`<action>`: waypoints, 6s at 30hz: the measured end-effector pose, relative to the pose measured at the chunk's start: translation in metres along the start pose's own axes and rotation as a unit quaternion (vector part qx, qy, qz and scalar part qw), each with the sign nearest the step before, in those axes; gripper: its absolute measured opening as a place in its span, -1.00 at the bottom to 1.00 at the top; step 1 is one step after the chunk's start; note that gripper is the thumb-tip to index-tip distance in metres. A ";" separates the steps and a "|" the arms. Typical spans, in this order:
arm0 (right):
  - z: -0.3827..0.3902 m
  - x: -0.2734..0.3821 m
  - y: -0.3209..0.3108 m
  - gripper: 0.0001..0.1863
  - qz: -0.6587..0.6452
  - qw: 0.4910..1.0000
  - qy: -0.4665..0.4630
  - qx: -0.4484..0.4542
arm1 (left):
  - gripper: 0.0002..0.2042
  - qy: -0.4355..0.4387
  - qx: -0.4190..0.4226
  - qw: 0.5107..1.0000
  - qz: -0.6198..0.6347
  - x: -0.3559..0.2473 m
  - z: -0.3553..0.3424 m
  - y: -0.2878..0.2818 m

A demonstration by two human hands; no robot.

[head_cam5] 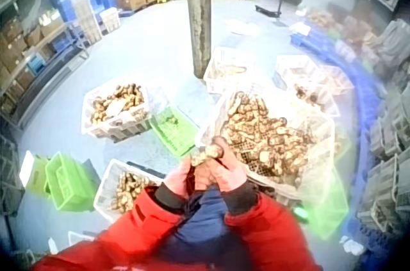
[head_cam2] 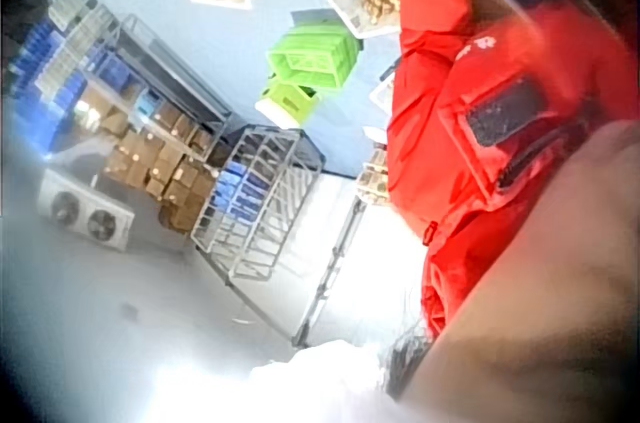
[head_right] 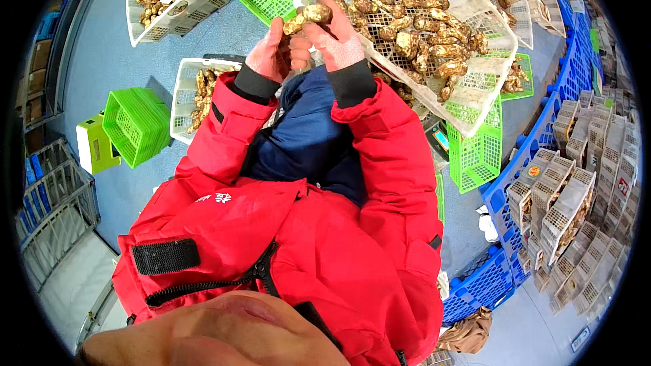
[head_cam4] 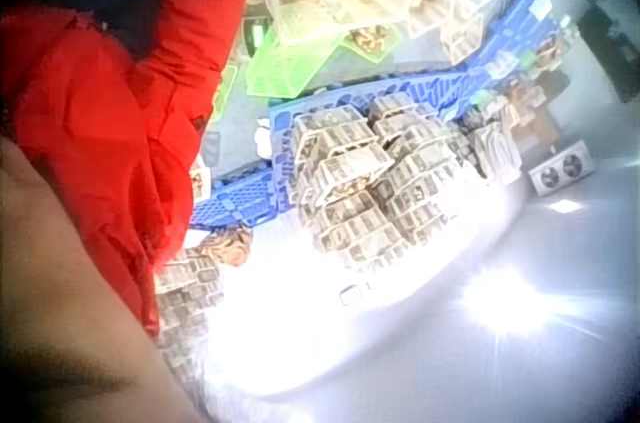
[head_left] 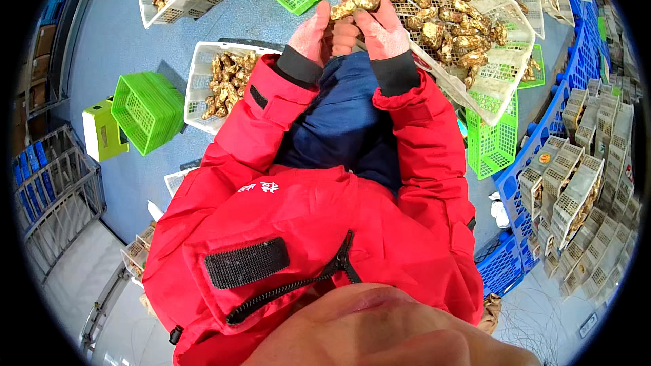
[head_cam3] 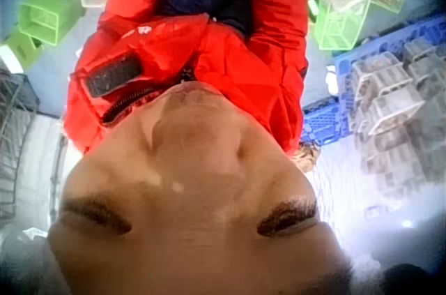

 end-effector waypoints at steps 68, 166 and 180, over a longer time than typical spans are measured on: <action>0.447 0.137 -0.375 -0.91 0.164 0.787 0.094 -0.587 | -0.61 -0.006 0.086 0.994 0.061 -0.038 0.033 0.015; 0.884 -0.264 -0.173 -0.92 -0.219 0.585 0.055 -0.779 | -0.69 -0.037 0.092 0.995 -0.003 -0.022 0.076 0.018; 0.766 -0.425 -0.175 -0.54 -0.268 0.547 0.319 -0.726 | -0.65 -0.051 0.093 0.994 -0.005 -0.005 0.067 0.021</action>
Point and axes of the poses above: each hand's wrist, its own z-axis away from the middle knuckle, its own y-axis out of the palm, x = y × z, the point moved 9 cm from there along -z, towards the middle knuckle, and after that the axes turned 6 degrees about x, right-handed, at the moved point
